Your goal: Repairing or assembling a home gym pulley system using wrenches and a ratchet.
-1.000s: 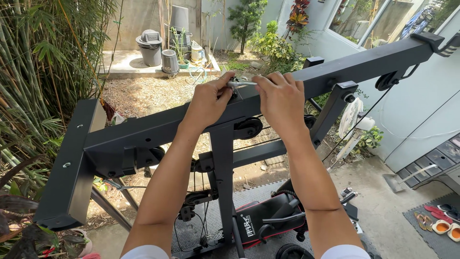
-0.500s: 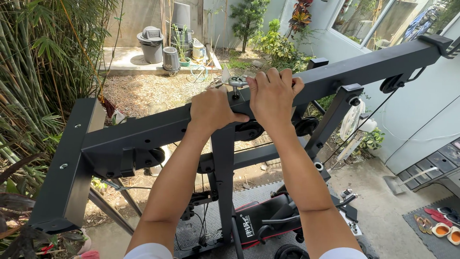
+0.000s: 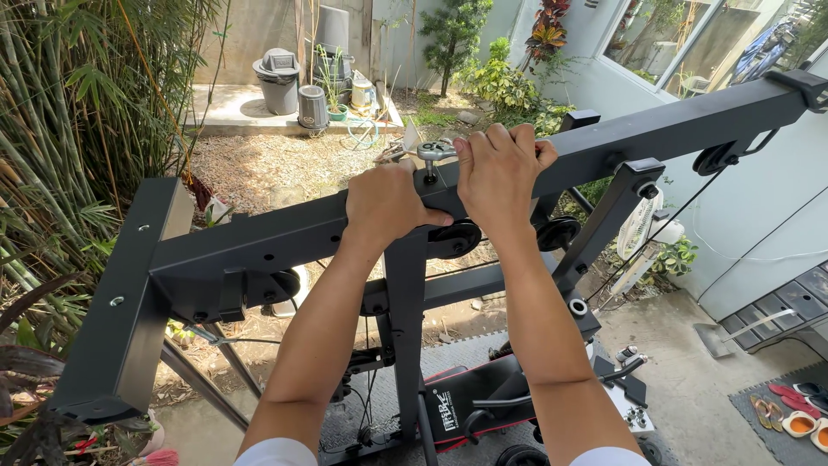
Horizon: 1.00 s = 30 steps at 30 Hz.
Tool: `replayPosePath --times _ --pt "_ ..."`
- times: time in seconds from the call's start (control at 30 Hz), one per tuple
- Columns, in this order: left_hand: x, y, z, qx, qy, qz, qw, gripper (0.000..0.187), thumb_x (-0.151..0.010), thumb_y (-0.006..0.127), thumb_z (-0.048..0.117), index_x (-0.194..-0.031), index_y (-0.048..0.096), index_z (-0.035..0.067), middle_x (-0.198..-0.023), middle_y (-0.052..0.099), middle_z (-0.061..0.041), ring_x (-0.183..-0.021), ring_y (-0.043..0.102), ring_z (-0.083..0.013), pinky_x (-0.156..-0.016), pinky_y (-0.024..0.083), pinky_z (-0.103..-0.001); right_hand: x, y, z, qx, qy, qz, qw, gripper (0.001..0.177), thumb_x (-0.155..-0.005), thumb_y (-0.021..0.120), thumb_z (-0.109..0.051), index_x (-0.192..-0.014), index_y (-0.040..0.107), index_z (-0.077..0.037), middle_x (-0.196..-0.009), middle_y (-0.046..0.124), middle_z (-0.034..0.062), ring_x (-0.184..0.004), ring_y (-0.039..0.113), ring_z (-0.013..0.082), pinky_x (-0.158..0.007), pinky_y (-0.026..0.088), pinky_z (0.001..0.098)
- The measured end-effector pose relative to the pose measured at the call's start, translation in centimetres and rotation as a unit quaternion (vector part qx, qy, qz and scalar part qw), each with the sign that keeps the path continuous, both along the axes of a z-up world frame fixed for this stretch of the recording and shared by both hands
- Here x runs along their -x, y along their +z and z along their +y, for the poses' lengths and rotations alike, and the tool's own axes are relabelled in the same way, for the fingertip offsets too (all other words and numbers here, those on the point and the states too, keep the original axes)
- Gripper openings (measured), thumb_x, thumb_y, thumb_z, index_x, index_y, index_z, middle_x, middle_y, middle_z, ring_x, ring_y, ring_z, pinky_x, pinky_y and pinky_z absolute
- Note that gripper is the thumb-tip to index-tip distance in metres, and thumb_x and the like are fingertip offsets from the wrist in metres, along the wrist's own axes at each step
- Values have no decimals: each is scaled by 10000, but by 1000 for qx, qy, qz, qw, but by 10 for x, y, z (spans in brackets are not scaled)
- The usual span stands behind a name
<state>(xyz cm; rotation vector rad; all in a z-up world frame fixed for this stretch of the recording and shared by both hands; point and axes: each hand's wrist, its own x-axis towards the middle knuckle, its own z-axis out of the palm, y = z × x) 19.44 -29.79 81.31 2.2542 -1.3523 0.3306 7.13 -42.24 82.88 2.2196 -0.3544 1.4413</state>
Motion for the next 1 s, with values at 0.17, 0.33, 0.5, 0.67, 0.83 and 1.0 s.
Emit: replayPosePath --times 0.17,0.33,0.5,0.67,0.83,1.0 --pt "2 4 2 -12 8 5 1000 959 -470 873 805 -1016 684 40 -878 735 -121 -865 744 -305 -713 594 -443 -6 4 -17 -23 37 10 999 234 -1059 687 -271 -901 751 -112 -888 634 4 -968 511 266 -874 276 481" --pt "-1 3 0 9 10 -4 1000 971 -464 884 791 -1065 699 51 -885 734 -126 -883 736 -306 -717 593 -445 -23 19 -57 -80 120 67 987 262 -1051 666 -275 -850 743 -126 -830 632 -5 -923 505 257 -882 283 472" --pt "6 5 2 -13 6 26 1000 936 -464 899 762 -1076 728 75 -900 745 -104 -885 741 -299 -747 592 -435 -24 29 -68 -202 162 196 946 369 -1058 634 -310 -756 713 -112 -777 617 16 -904 517 254 -914 321 426" --pt "1 2 -2 -8 7 33 999 928 -427 908 755 -1045 750 81 -898 758 -96 -870 746 -291 -746 594 -419 4 24 -13 -152 98 135 974 305 -1046 660 -335 -866 745 -105 -810 651 53 -877 626 287 -781 452 451" --pt "-11 -23 -18 27 10 29 999 833 -488 887 732 -1022 782 101 -876 769 -98 -851 757 -286 -754 597 -408 11 -11 57 -92 -61 49 993 225 -1001 680 -295 -957 763 -91 -875 695 77 -814 682 292 -646 502 442" --pt "-2 -4 -5 40 12 25 999 944 -379 919 733 -1059 760 98 -842 761 -105 -806 754 -285 -714 597 -415 11 -6 47 -23 -67 -31 997 151 -981 708 -256 -944 734 -113 -884 681 49 -889 626 271 -800 395 459"
